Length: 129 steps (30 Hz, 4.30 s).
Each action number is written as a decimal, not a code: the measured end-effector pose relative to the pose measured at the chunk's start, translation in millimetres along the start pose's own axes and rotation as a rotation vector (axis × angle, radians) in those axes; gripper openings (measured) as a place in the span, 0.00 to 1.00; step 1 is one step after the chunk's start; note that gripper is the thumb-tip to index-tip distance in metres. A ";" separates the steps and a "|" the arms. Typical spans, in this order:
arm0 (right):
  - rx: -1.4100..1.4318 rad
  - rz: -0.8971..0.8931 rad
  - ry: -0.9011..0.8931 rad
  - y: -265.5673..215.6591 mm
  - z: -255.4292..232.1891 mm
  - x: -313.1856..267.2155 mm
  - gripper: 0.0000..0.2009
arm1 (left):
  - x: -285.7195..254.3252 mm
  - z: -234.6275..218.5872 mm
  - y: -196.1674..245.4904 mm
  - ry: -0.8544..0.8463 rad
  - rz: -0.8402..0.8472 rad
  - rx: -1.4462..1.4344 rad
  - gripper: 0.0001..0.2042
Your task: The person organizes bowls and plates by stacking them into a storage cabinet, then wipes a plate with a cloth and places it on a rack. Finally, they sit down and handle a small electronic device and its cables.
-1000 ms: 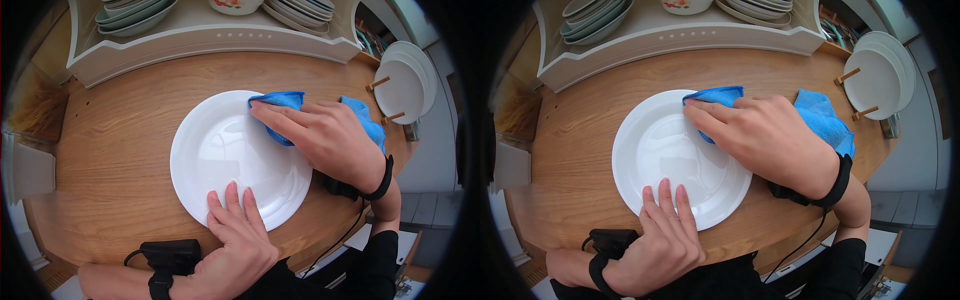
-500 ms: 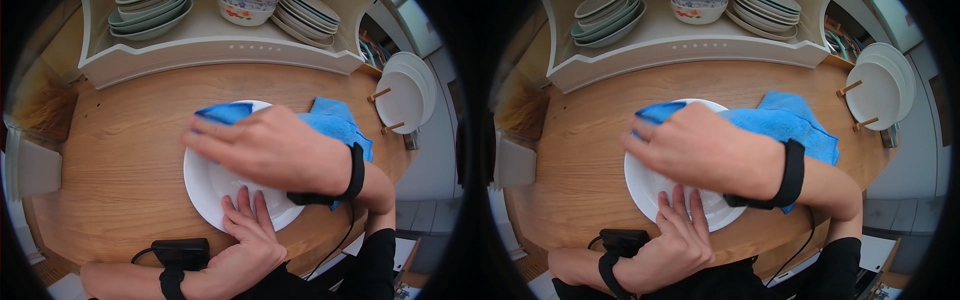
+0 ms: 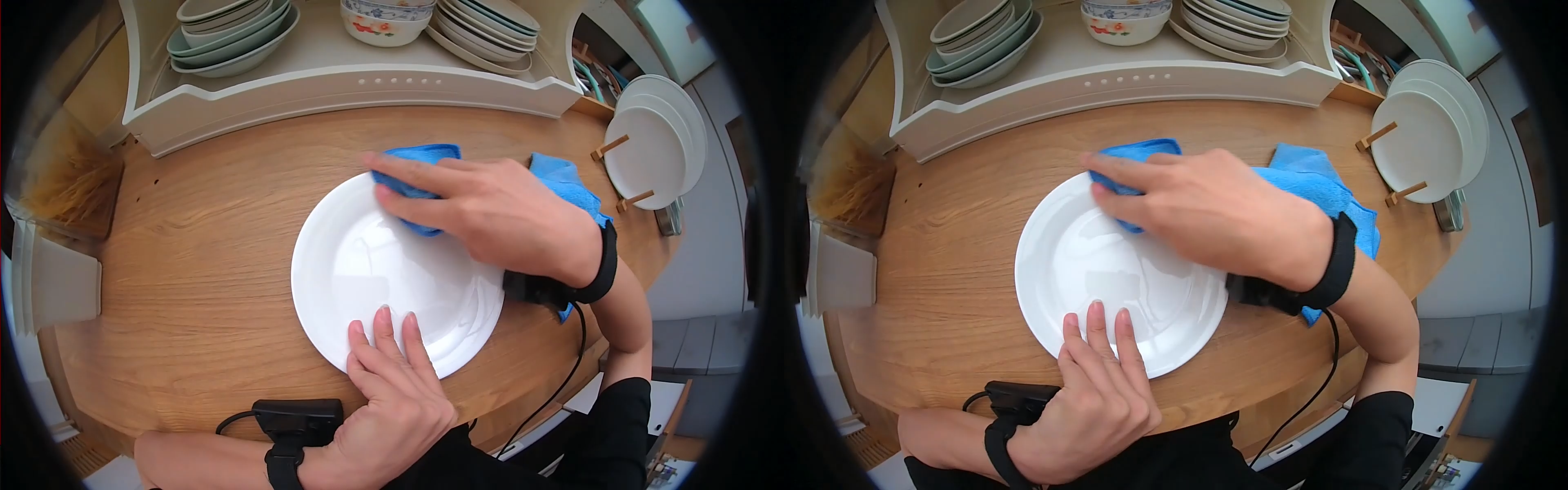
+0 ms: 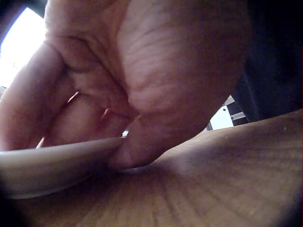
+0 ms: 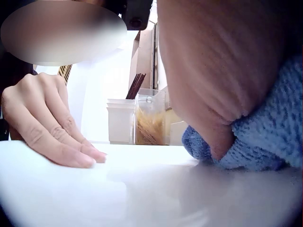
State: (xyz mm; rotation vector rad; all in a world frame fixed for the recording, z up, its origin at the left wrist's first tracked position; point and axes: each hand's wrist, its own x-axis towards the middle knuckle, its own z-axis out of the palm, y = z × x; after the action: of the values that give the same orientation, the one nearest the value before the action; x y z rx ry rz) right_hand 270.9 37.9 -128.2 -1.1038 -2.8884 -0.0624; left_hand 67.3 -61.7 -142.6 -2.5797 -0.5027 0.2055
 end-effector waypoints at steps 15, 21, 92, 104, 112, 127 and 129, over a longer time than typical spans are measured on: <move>-0.035 0.163 -0.007 -15.8 -13.8 -75.0 0.20 | 0.4 -5.2 1.5 -0.019 -0.025 -0.031 0.18; -0.061 0.153 -0.156 -44.3 -31.6 -96.2 0.20 | 1.5 -7.3 0.9 -0.030 -0.028 -0.047 0.19; 0.649 0.092 -0.078 -50.9 -12.4 -81.6 0.28 | -0.6 -0.9 12.3 -0.014 -0.136 -0.119 0.31; 0.270 0.255 0.083 -14.3 -4.5 -77.4 0.22 | -16.3 -30.9 8.6 0.079 0.038 -0.530 0.25; 0.210 0.266 0.107 1.5 -8.0 -53.2 0.17 | -18.6 -32.7 1.4 0.113 -0.141 -0.309 0.21; 0.230 0.287 -0.163 -36.5 -34.2 -82.7 0.21 | -14.0 -19.8 1.8 0.002 -0.138 -0.183 0.19; 0.241 0.251 -0.155 -43.5 -36.0 -87.4 0.22 | -13.4 -20.9 1.5 0.000 -0.134 -0.180 0.19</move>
State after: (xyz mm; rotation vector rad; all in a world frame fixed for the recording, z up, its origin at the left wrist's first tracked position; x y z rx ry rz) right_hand 308.0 -54.7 -98.4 -1.4639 -2.7583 0.3857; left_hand 60.4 -77.5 -124.6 -2.7068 -0.7214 0.1192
